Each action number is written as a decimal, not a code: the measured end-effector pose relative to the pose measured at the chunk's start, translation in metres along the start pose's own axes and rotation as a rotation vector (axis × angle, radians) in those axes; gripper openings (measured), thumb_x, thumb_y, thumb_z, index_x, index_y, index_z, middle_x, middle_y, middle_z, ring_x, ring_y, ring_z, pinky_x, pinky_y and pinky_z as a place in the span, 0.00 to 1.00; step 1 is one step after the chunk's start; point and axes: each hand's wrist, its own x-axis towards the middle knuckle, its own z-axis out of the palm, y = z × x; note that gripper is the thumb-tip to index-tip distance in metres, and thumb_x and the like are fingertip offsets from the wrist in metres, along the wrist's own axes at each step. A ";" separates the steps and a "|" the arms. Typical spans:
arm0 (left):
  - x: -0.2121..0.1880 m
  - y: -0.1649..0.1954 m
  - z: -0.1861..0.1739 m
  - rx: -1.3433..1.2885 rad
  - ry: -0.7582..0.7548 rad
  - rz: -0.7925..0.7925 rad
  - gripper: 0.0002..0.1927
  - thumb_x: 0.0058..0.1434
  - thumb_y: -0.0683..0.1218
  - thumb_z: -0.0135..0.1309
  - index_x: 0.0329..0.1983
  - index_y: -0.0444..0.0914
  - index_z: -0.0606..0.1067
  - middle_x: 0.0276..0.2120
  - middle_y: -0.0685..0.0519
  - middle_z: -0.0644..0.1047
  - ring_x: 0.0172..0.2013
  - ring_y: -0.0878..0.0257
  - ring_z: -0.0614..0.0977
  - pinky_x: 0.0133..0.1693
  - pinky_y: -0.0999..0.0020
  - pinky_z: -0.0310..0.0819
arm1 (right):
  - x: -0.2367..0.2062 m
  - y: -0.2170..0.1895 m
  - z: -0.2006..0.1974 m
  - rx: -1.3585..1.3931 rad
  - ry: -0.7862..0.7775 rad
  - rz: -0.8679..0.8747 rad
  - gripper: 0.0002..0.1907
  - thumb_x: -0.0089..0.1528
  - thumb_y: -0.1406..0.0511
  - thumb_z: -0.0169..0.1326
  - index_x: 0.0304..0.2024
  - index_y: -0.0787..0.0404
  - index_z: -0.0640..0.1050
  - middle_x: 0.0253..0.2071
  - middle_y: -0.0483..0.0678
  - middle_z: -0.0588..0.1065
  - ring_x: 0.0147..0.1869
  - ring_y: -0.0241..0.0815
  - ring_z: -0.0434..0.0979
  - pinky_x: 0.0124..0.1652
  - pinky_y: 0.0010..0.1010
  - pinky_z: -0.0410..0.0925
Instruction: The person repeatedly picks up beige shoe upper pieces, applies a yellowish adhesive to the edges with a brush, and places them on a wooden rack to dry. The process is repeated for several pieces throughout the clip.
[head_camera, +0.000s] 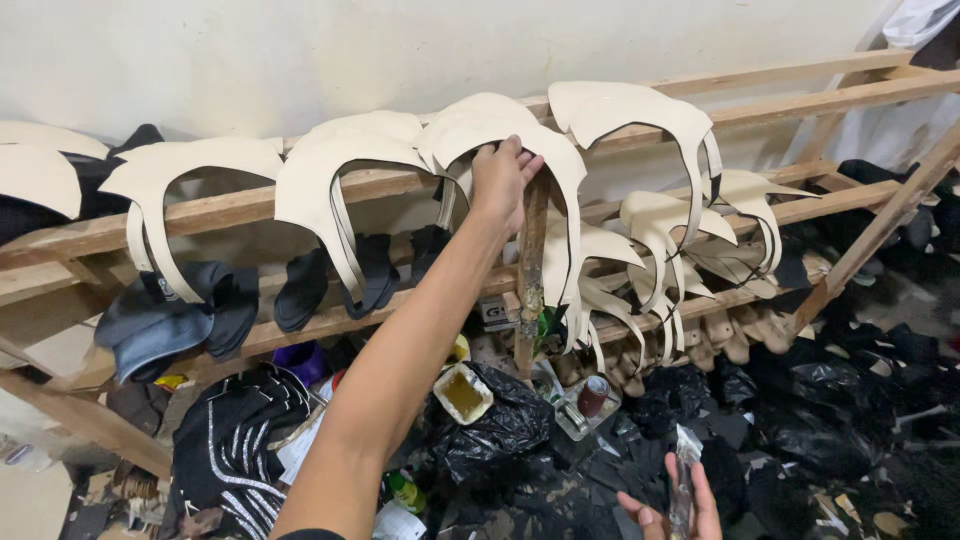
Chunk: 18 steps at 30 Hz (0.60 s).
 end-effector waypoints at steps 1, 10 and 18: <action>-0.006 -0.001 0.001 -0.002 0.020 0.008 0.22 0.69 0.41 0.44 0.61 0.24 0.60 0.51 0.39 0.72 0.51 0.52 0.78 0.52 0.57 0.78 | 0.000 -0.001 0.000 0.014 -0.004 0.018 0.42 0.60 0.77 0.46 0.75 0.63 0.48 0.74 0.70 0.53 0.72 0.60 0.62 0.47 0.56 0.72; -0.008 -0.012 0.004 -0.007 0.009 0.111 0.21 0.62 0.35 0.47 0.58 0.29 0.57 0.46 0.45 0.73 0.46 0.58 0.76 0.50 0.60 0.77 | 0.000 -0.006 0.009 0.033 0.048 -0.005 0.41 0.59 0.76 0.48 0.74 0.65 0.51 0.74 0.68 0.53 0.79 0.58 0.54 0.45 0.60 0.71; -0.026 -0.007 0.002 0.061 0.008 0.188 0.28 0.60 0.34 0.47 0.65 0.31 0.58 0.51 0.48 0.72 0.45 0.62 0.74 0.45 0.67 0.72 | 0.003 -0.002 0.011 0.210 -0.004 -0.026 0.46 0.57 0.75 0.53 0.75 0.62 0.50 0.74 0.68 0.53 0.78 0.54 0.55 0.43 0.63 0.71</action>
